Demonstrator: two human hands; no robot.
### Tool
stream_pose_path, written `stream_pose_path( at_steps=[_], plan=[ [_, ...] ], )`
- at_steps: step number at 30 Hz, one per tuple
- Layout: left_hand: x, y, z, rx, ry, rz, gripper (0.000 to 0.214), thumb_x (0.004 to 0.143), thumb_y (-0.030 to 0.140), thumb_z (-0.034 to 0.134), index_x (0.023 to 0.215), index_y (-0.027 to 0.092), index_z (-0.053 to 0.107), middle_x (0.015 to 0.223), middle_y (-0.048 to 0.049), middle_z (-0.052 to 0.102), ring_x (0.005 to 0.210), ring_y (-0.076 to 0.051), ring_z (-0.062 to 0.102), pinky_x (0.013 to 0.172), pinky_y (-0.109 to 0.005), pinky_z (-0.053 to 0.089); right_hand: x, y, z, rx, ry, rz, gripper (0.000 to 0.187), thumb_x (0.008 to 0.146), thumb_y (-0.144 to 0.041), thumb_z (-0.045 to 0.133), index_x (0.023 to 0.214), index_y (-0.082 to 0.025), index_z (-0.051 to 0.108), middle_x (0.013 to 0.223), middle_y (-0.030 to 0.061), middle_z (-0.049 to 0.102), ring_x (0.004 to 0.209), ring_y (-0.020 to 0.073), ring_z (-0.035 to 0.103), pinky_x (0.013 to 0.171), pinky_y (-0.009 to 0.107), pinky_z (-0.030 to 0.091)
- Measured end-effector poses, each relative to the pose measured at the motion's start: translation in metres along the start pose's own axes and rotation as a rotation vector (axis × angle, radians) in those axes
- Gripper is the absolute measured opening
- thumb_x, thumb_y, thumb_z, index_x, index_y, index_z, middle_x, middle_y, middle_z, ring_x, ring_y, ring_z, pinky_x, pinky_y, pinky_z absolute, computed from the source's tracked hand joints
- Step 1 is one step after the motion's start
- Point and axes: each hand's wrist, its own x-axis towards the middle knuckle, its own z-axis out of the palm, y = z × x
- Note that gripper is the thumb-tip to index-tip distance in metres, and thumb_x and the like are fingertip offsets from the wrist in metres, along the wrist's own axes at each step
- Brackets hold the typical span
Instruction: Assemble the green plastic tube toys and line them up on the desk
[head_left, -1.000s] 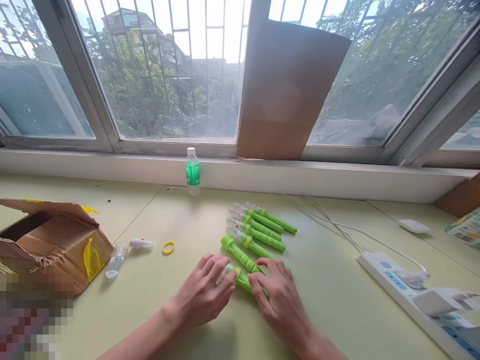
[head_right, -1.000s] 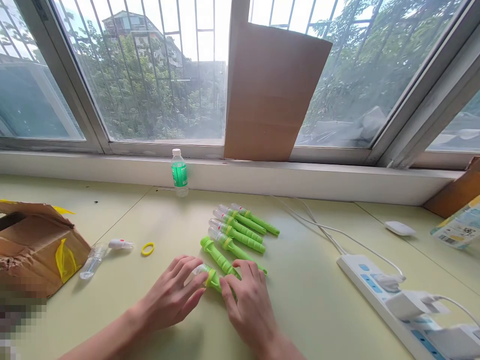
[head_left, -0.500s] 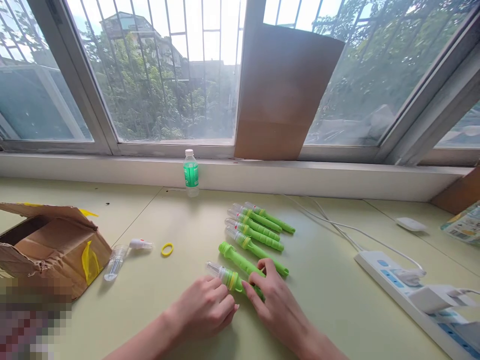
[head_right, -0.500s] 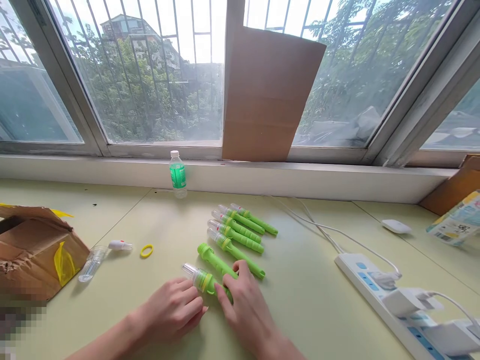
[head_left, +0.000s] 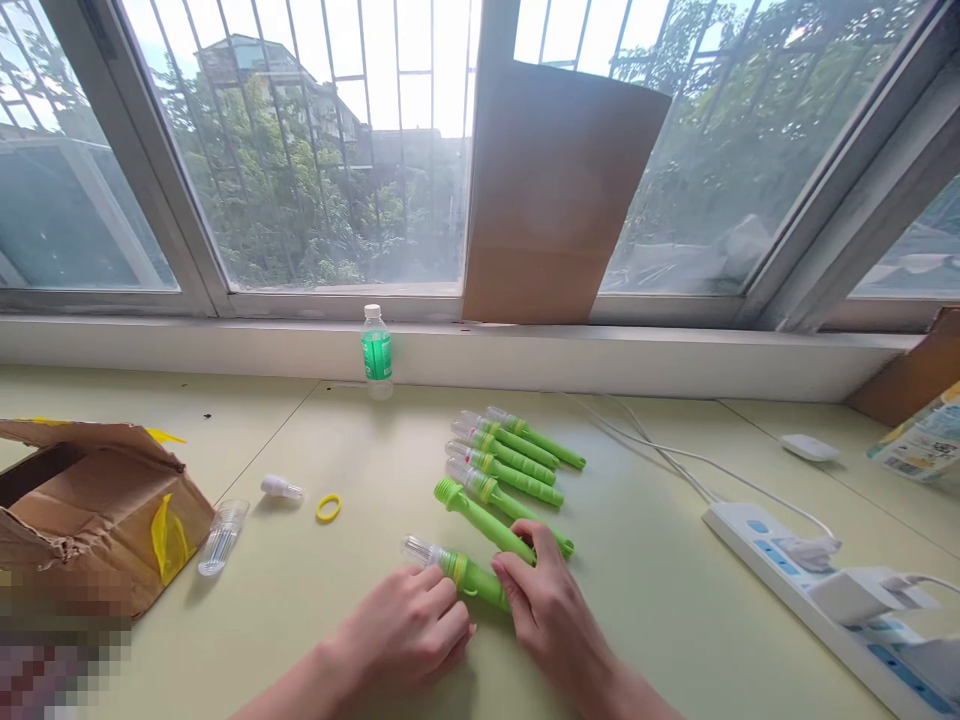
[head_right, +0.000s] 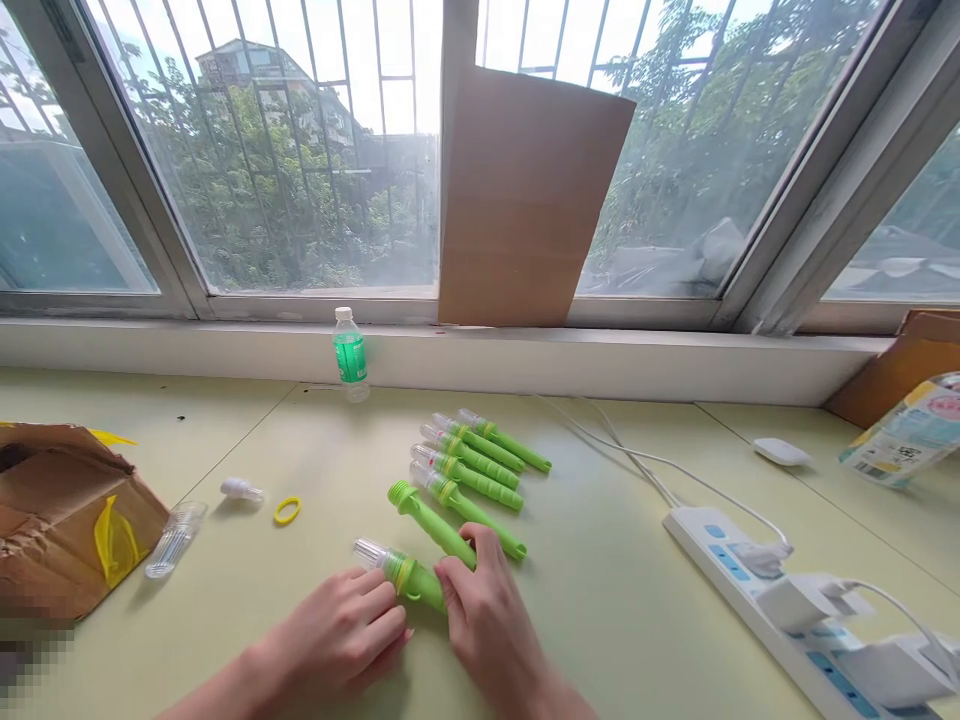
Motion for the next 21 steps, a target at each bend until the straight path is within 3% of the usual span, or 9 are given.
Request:
stream_pose_path(
  at_steps=[4,6,8,10,12,16,21],
  plan=[
    [0.004,0.003,-0.006,-0.017,-0.052,-0.025,0.017,0.087,0.020,0.047,0.070,0.018,0.048,0.063,-0.0013,0.051,0.056,-0.015,0.049,0.048,-0.027,0.037,-0.003,-0.002,-0.002,0.014,0.096,-0.066,0.020,0.091,-0.007,0.043,0.098,-0.017,0.058,0.111,0.0119,0.038,0.101,0.0243,0.048,0.080,0.041,0.051],
    [0.006,0.004,-0.012,-0.050,-0.099,-0.064,0.008,0.086,0.022,0.048,0.086,0.017,0.055,0.074,-0.0040,0.057,0.064,-0.017,0.054,0.053,-0.028,0.044,-0.004,-0.004,-0.003,0.030,0.115,-0.096,0.019,0.090,-0.005,0.045,0.098,-0.016,0.059,0.112,0.0123,0.038,0.101,0.0240,0.048,0.080,0.041,0.051],
    [0.007,0.004,-0.017,-0.065,-0.115,-0.099,0.029,0.086,0.025,0.049,0.113,0.016,0.052,0.099,-0.0106,0.061,0.080,-0.021,0.059,0.062,-0.031,0.051,-0.004,-0.005,-0.003,0.031,0.149,-0.126,0.020,0.089,-0.004,0.046,0.099,-0.016,0.059,0.112,0.0128,0.038,0.102,0.0246,0.048,0.081,0.042,0.050],
    [0.007,0.004,-0.019,-0.053,-0.101,-0.107,0.045,0.086,0.027,0.049,0.129,0.016,0.043,0.122,-0.0156,0.055,0.093,-0.024,0.060,0.069,-0.035,0.053,-0.004,-0.004,-0.003,0.019,0.186,-0.145,0.021,0.089,-0.004,0.047,0.101,-0.016,0.059,0.113,0.0132,0.039,0.104,0.0255,0.048,0.082,0.043,0.050],
    [0.006,0.004,-0.018,-0.046,-0.094,-0.109,0.045,0.087,0.027,0.047,0.130,0.016,0.042,0.126,-0.0159,0.052,0.094,-0.025,0.060,0.071,-0.036,0.054,-0.003,-0.003,-0.004,0.012,0.211,-0.147,0.022,0.088,-0.003,0.048,0.103,-0.015,0.060,0.113,0.0135,0.039,0.105,0.0259,0.048,0.083,0.043,0.050],
    [0.004,0.002,-0.014,-0.064,-0.094,-0.149,0.036,0.088,0.024,0.046,0.123,0.015,0.047,0.116,-0.0135,0.058,0.088,-0.023,0.060,0.069,-0.035,0.054,-0.004,-0.002,-0.003,0.012,0.228,-0.135,0.024,0.088,-0.003,0.048,0.106,-0.016,0.060,0.114,0.0136,0.039,0.104,0.0252,0.050,0.083,0.041,0.050],
    [0.003,-0.003,-0.005,-0.011,-0.133,-0.278,0.030,0.088,0.022,0.046,0.117,0.016,0.050,0.109,-0.0124,0.058,0.086,-0.023,0.059,0.068,-0.034,0.053,-0.006,-0.001,0.000,0.025,0.184,-0.112,0.024,0.090,-0.005,0.046,0.104,-0.018,0.060,0.116,0.0133,0.040,0.100,0.0227,0.054,0.080,0.037,0.051]
  ],
)
